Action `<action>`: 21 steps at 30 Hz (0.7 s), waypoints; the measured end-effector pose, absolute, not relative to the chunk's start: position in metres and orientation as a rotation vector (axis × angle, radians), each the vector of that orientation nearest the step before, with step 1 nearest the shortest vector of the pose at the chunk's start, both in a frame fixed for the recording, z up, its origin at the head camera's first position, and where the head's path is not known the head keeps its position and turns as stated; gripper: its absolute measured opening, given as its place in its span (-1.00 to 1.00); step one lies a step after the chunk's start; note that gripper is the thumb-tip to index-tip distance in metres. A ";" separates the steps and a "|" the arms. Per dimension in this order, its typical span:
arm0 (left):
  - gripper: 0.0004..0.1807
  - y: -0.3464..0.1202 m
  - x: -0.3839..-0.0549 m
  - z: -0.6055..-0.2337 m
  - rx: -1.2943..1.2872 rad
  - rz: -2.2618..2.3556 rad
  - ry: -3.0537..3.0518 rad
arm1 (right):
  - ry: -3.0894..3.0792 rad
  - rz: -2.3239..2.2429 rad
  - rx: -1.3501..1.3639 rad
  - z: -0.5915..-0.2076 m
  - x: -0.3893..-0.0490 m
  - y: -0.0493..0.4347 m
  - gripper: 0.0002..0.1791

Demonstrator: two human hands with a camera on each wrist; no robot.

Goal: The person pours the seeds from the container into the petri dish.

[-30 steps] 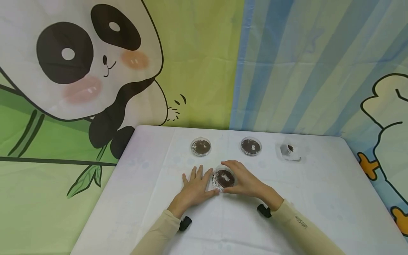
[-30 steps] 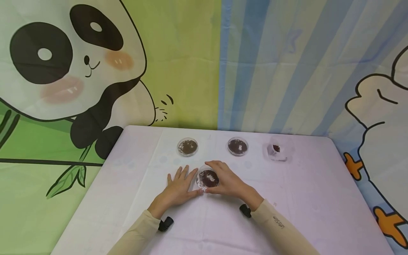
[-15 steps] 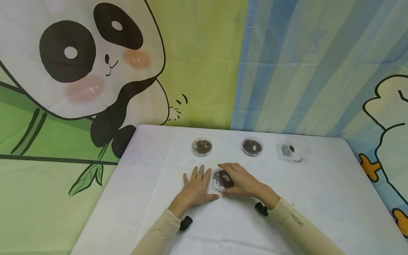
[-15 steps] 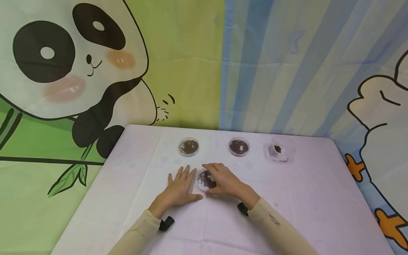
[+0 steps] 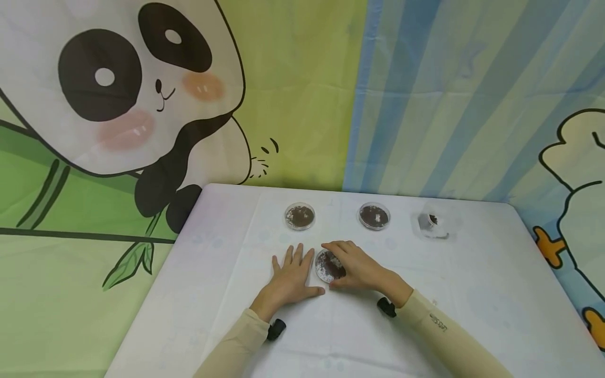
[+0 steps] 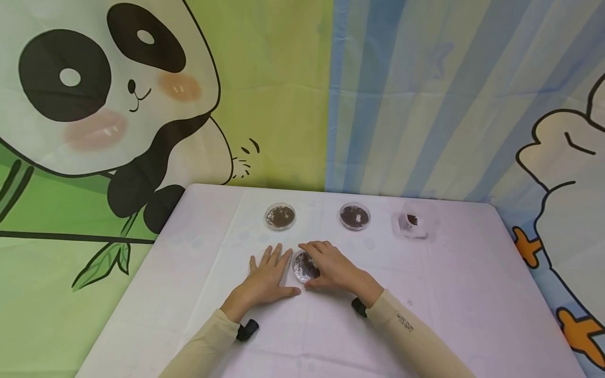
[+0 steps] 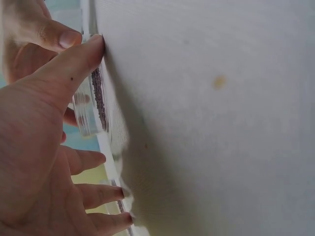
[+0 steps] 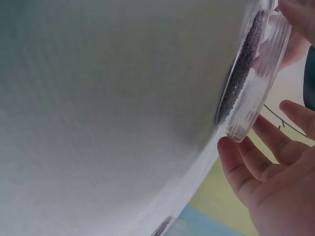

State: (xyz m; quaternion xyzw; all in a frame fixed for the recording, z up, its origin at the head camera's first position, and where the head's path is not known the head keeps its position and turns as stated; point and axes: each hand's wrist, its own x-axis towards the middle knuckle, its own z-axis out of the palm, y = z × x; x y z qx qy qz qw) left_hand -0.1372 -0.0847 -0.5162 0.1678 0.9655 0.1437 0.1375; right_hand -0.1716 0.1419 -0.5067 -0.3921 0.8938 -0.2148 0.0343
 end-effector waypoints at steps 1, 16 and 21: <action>0.19 -0.085 -0.137 -0.516 0.486 0.414 2.793 | 2.747 -0.658 -1.208 -0.507 -0.172 0.142 0.09; 0.02 -0.092 -0.137 -0.515 0.534 0.459 2.831 | 2.789 -0.689 -1.119 -0.506 -0.167 0.144 0.00; -0.15 -0.095 -0.130 -0.512 0.600 0.501 2.912 | 2.856 -0.847 -0.969 -0.499 -0.152 0.153 -0.22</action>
